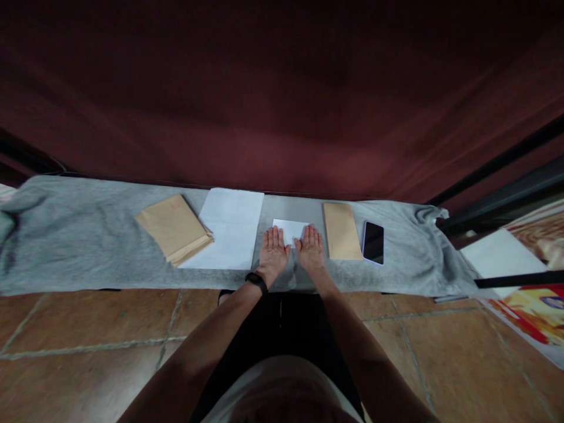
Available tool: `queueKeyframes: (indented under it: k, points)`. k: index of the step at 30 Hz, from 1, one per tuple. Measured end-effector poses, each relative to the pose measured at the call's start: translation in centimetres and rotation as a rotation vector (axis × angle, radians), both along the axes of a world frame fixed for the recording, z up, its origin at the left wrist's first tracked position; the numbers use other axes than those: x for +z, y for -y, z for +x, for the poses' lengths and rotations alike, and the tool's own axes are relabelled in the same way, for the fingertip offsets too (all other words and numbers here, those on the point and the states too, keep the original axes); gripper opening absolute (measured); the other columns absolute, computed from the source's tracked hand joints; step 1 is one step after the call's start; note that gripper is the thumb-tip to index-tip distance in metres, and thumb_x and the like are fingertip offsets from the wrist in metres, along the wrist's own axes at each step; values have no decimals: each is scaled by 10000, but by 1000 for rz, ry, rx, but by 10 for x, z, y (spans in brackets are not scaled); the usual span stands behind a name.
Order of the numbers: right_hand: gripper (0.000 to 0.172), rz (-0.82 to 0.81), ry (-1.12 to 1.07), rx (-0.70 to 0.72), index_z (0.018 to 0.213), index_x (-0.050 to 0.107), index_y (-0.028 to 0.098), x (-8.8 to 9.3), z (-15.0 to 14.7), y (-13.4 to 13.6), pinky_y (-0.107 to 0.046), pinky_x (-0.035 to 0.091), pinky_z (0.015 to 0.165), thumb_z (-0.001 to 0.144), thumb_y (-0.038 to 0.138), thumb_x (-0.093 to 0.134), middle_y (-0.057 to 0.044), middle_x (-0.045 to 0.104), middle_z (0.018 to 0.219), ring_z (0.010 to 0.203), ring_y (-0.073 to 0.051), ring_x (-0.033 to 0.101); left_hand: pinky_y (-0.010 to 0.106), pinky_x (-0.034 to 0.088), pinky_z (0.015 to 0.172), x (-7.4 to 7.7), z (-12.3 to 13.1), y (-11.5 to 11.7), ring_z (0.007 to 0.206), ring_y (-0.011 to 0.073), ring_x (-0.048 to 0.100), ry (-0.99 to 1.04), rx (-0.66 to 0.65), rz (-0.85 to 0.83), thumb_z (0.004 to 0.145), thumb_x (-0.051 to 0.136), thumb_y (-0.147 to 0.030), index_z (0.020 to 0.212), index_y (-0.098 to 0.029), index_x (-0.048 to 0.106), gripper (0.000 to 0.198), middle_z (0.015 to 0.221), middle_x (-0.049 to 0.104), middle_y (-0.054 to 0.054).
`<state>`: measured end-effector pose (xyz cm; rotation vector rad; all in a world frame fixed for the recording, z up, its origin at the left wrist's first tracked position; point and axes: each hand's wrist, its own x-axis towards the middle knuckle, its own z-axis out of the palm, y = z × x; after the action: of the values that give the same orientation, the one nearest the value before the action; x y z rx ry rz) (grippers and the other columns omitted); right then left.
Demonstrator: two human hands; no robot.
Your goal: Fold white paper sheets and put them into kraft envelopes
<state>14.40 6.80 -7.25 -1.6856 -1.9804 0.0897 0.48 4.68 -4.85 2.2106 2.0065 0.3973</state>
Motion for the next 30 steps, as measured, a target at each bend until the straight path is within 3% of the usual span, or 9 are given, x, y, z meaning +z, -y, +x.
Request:
queueKeyframes:
  k: [5, 9, 13, 16, 20, 24, 30]
  points:
    - [669, 8, 93, -5, 1527, 339, -37, 0, 0, -1, -546, 291, 1192, 1058, 438, 307, -285, 356, 1573, 1474, -343, 348, 545, 140, 1249, 4, 1, 0, 1531, 354, 207, -75, -1, -4, 997, 339, -327, 1521, 65, 303, 656, 1607, 275, 278]
    - [651, -15, 145, -11, 1539, 315, -33, 1, 1, 0, -547, 294, 1191, 1050, 396, 328, -279, 346, 1580, 1482, -332, 333, 464, 123, 1270, 12, 6, -5, 1529, 289, 245, -81, -44, -11, 1020, 265, -325, 1525, 29, 332, 621, 1609, 325, 221]
    - [597, -70, 184, 1, 1562, 289, 10, 3, 3, 0, -543, 268, 1204, 1011, 235, 332, -229, 296, 1619, 1508, -313, 285, 397, 151, 1273, 17, 21, -15, 1534, 235, 241, -21, -140, -44, 1045, 207, -375, 1539, -18, 333, 624, 1620, 338, 165]
    - [625, -117, 209, 3, 1573, 261, 17, 4, 3, 0, -528, 249, 1218, 974, 165, 355, -217, 281, 1629, 1523, -298, 252, 408, 179, 1268, 17, 32, -24, 1541, 233, 219, 14, -189, -74, 1045, 222, -451, 1555, -54, 316, 653, 1629, 328, 142]
    - [599, -96, 227, 3, 1561, 271, -12, 2, 3, 0, -525, 257, 1214, 985, 138, 336, -238, 282, 1622, 1521, -303, 260, 409, 167, 1272, 11, 33, -33, 1546, 231, 201, 21, -155, -80, 1044, 225, -471, 1561, -61, 308, 665, 1637, 309, 138]
    - [558, -2, 197, -5, 1538, 315, -29, -1, 1, 0, -549, 291, 1190, 1036, 213, 310, -265, 323, 1596, 1500, -323, 305, 416, 143, 1276, 3, 20, -36, 1551, 240, 178, -19, -113, -48, 1042, 225, -457, 1554, -30, 309, 672, 1642, 284, 157]
    - [626, 42, 167, -18, 1538, 333, -12, -5, 2, -1, -546, 315, 1181, 1064, 398, 344, -273, 363, 1574, 1475, -337, 355, 442, 169, 1267, -7, -1, -32, 1553, 269, 164, -58, 0, 1, 1032, 262, -415, 1562, -7, 268, 669, 1652, 241, 183]
